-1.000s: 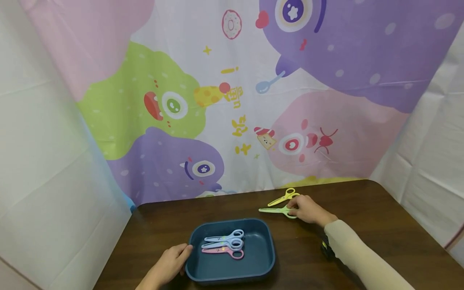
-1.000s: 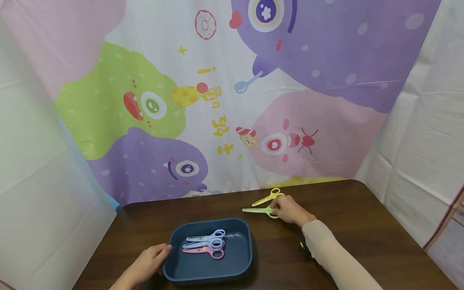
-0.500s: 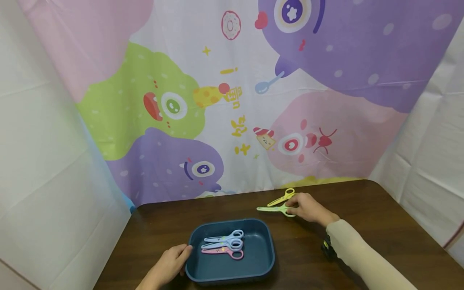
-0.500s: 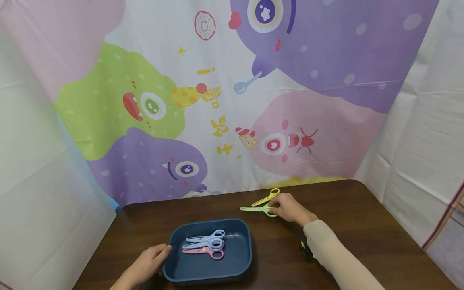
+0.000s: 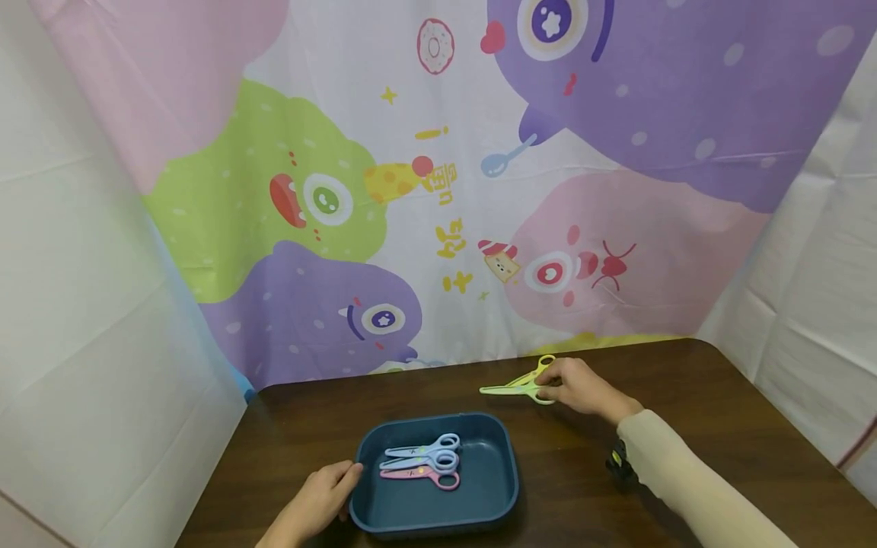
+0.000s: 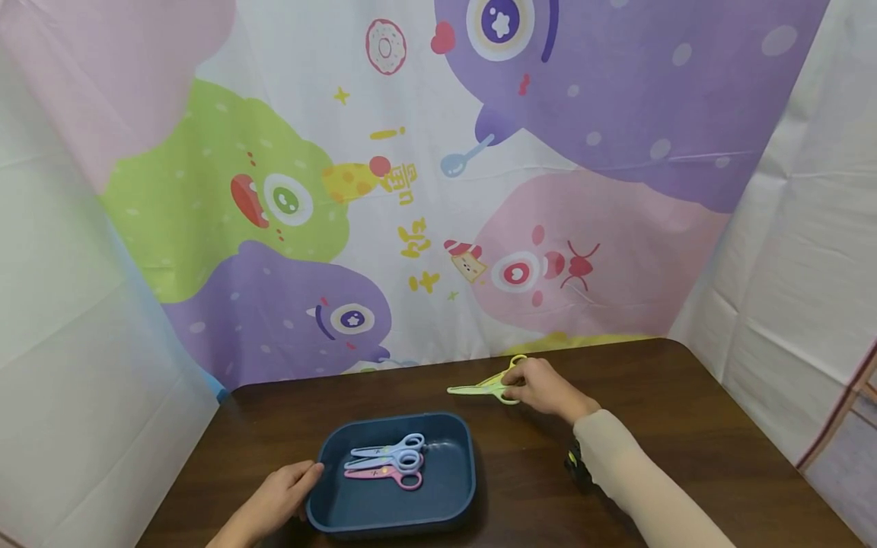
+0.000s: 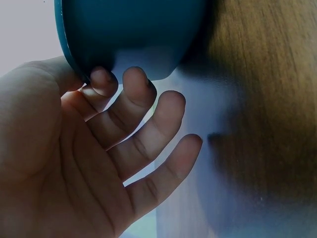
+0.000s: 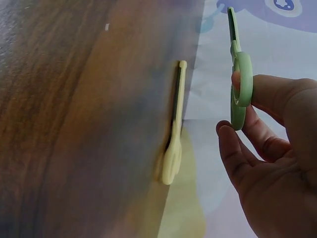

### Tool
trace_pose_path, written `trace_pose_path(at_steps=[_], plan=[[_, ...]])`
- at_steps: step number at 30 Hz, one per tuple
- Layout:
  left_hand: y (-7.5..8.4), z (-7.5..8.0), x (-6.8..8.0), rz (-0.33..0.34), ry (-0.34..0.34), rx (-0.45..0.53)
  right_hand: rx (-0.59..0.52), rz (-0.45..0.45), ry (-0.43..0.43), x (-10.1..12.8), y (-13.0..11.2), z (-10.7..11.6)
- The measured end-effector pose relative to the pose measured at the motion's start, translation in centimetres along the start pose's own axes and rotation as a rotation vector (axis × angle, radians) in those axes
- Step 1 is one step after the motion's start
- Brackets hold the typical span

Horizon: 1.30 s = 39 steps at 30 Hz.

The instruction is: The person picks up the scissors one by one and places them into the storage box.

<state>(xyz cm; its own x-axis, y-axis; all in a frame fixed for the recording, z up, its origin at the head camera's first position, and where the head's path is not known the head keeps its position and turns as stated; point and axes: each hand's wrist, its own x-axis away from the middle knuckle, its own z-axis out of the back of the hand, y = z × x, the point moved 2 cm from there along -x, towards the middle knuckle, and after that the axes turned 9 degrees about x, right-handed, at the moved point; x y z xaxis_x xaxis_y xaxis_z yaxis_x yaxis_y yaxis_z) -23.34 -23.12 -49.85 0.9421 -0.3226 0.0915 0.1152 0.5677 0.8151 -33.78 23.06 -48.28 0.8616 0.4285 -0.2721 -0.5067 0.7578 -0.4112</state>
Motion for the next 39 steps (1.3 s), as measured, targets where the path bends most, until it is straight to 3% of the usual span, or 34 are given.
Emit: trace_pose_path(at_steps=[8, 21, 29, 39], plan=[[0.0, 0.0, 0.0, 0.016, -0.001, 0.0, 0.009, -0.008, 0.01, -0.5, -0.8, 0.7], [0.1, 0.0, 0.1, 0.025, 0.002, -0.006, -0.039, -0.025, -0.06, -1.0, -2.0, 1.1], [0.2, 0.0, 0.2, 0.029, 0.008, -0.004, -0.064, 0.037, -0.086, -1.6, -2.9, 1.1], [0.3, 0.0, 0.1, 0.019, 0.005, -0.026, -0.072, 0.041, -0.095, -2.5, -3.8, 0.8]])
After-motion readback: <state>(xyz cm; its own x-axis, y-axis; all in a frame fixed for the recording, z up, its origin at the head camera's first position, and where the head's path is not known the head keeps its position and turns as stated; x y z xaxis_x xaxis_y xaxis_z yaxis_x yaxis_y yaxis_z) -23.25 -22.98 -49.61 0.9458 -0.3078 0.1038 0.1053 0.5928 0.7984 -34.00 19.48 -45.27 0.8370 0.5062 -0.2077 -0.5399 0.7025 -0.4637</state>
